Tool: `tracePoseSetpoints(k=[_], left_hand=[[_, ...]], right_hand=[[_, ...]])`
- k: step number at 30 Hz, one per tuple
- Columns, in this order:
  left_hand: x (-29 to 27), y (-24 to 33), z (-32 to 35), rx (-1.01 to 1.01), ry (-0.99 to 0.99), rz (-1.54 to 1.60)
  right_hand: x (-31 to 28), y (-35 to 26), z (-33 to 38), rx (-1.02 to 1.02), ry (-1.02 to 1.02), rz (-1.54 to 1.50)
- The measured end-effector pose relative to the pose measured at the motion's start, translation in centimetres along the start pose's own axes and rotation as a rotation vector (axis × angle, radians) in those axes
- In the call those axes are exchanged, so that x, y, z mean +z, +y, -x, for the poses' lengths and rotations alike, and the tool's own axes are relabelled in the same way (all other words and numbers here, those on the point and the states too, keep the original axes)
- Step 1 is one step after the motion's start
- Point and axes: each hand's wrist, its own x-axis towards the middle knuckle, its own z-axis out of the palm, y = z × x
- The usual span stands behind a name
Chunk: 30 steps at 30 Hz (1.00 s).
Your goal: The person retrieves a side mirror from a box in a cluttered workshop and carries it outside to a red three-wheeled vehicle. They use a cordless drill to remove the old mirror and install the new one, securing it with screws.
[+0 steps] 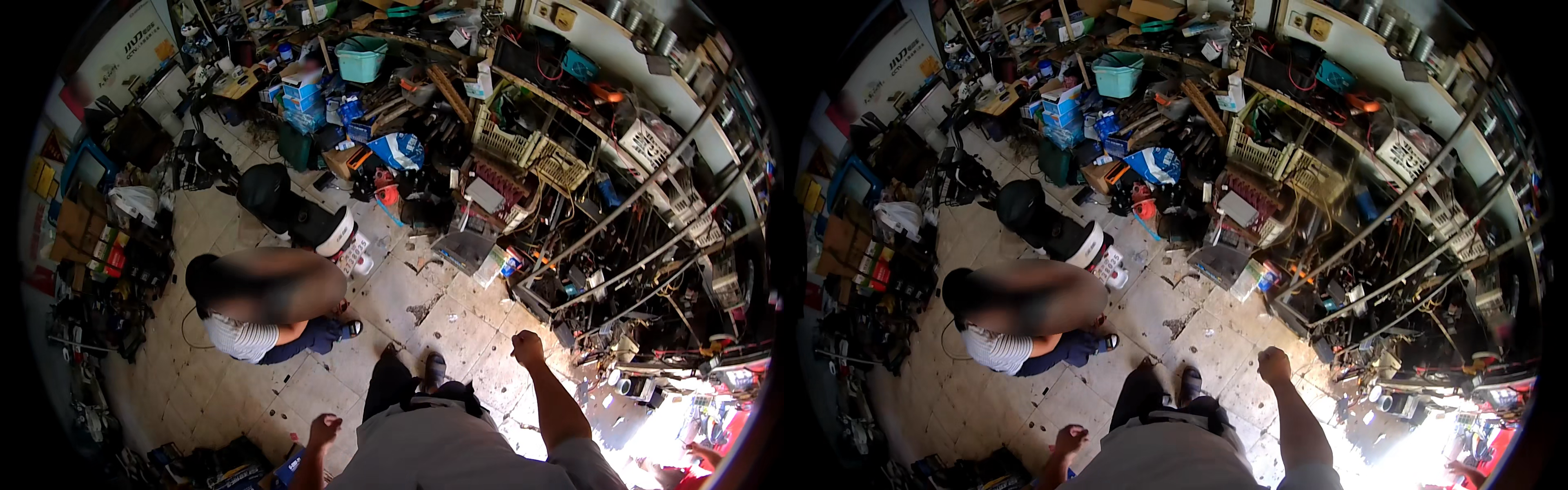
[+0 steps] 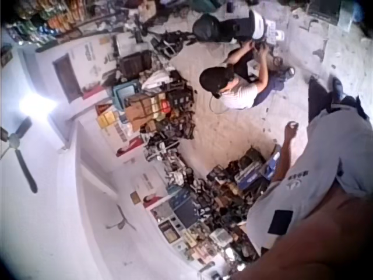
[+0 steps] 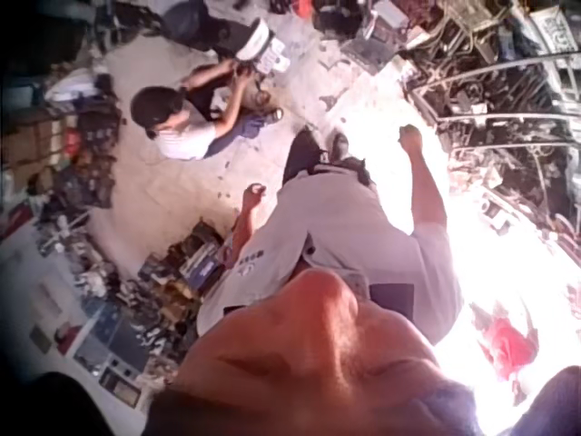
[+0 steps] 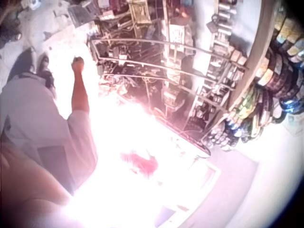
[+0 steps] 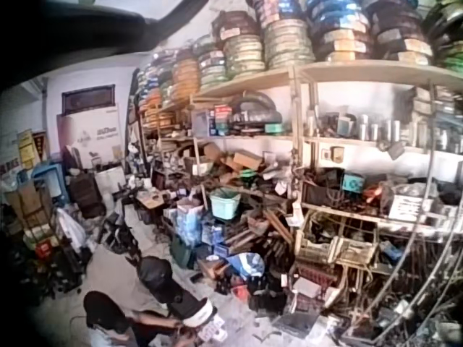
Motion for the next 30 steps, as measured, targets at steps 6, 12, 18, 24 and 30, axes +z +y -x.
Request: tracePoseSetpoints(k=[6, 12, 18, 24, 30], left_hand=[[0.8, 28.6, -8.1, 0.52, 0.083, -0.405], [8.1, 46.6, -17.4, 0.605, -0.181, -0.154], [12.2, 57.5, -21.0, 0.809, -0.171, -0.279], [15.8, 65.8, -25.9, 0.889, -0.154, -0.212], [18.5, 80.4, -31.4, 0.999, -0.174, 0.111]], right_hand=[[0.3, -0.2, -5.1, 0.083, 0.097, 0.006], [-1.8, 2.1, -7.7, 0.278, 0.285, -0.242], [-6.6, -4.0, -16.5, 0.217, 0.439, -0.63], [-23.6, -18.8, -34.7, -0.275, 0.659, -0.35], [-43.1, -41.5, -40.9, -0.712, 0.822, -0.393]])
